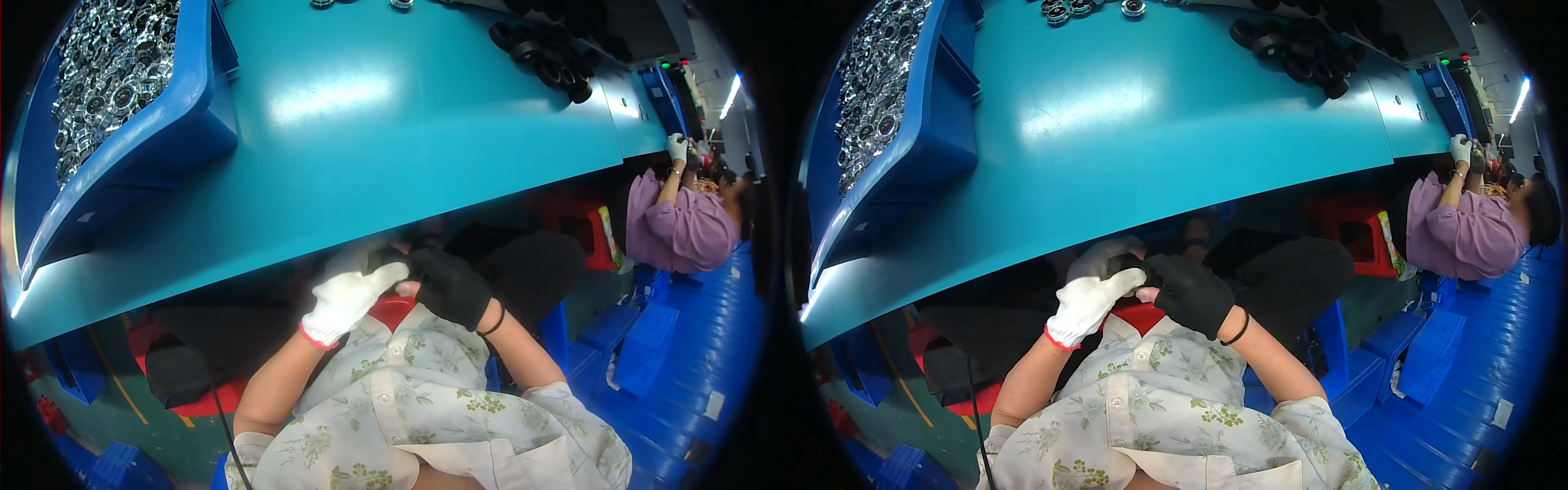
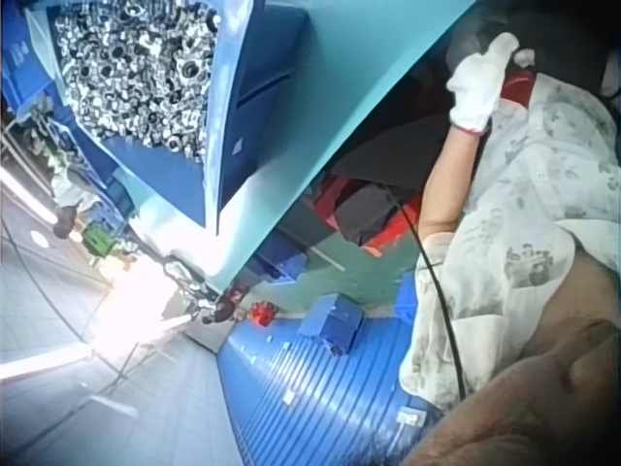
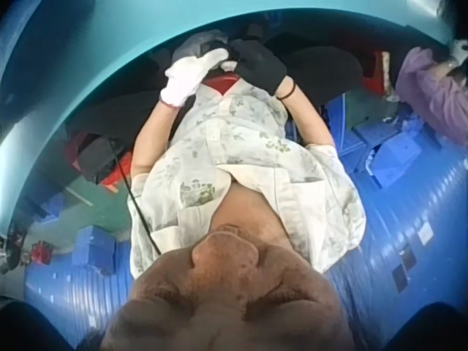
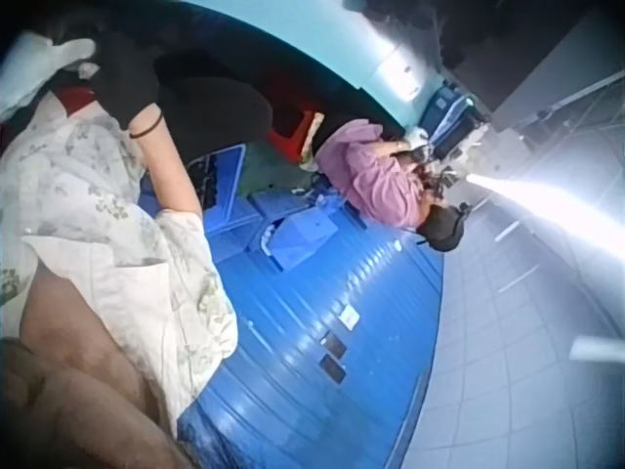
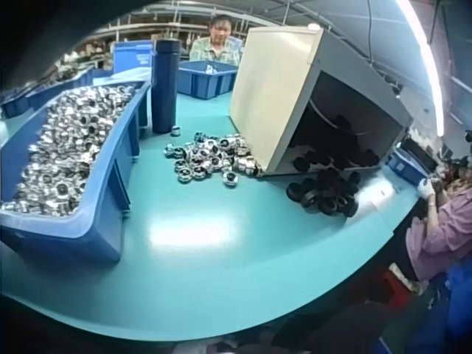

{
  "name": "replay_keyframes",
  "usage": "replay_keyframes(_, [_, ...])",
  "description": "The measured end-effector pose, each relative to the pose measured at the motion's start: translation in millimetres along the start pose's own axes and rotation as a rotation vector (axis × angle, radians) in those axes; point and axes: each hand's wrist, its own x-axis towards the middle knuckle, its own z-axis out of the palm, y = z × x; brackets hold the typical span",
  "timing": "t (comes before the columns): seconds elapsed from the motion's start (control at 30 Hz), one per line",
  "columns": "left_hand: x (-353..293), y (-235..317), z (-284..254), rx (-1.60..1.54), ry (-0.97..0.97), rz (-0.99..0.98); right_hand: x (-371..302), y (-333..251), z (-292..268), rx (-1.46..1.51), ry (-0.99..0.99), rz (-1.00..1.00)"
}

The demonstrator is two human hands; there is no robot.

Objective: Assembling small metal components with black rubber rings at a factory workbench.

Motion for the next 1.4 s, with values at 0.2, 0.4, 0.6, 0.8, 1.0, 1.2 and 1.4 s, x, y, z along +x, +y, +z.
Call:
replay_keyframes(0.2, [0,34,1,-0.515,-0.016,-0.227,0,-6,-12,-0.115,-0.035,0.018])
replay_keyframes(0.4, [-4,23,4,-0.554,-0.009,-0.267,-2,-11,-9,-0.237,0.102,-0.053])
replay_keyframes(0.6, [-2,34,4,-0.513,0.031,-0.211,-2,-9,-9,-0.335,-0.006,-0.091])
replay_keyframes(0.8, [-5,7,17,-0.195,0.091,-0.116,-1,-7,4,-0.452,0.084,-0.157])
replay_keyframes(1.0, [-5,5,13,-0.076,0.067,-0.124,1,-1,6,-0.441,0.082,-0.298])
replay_keyframes(1.2, [-3,8,6,0.021,-0.022,-0.24,2,-7,0,-0.403,-0.002,-0.204])
replay_keyframes(1.4, [-3,6,8,-0.157,0.016,-0.187,-3,-3,-9,-0.27,-0.047,0.026])
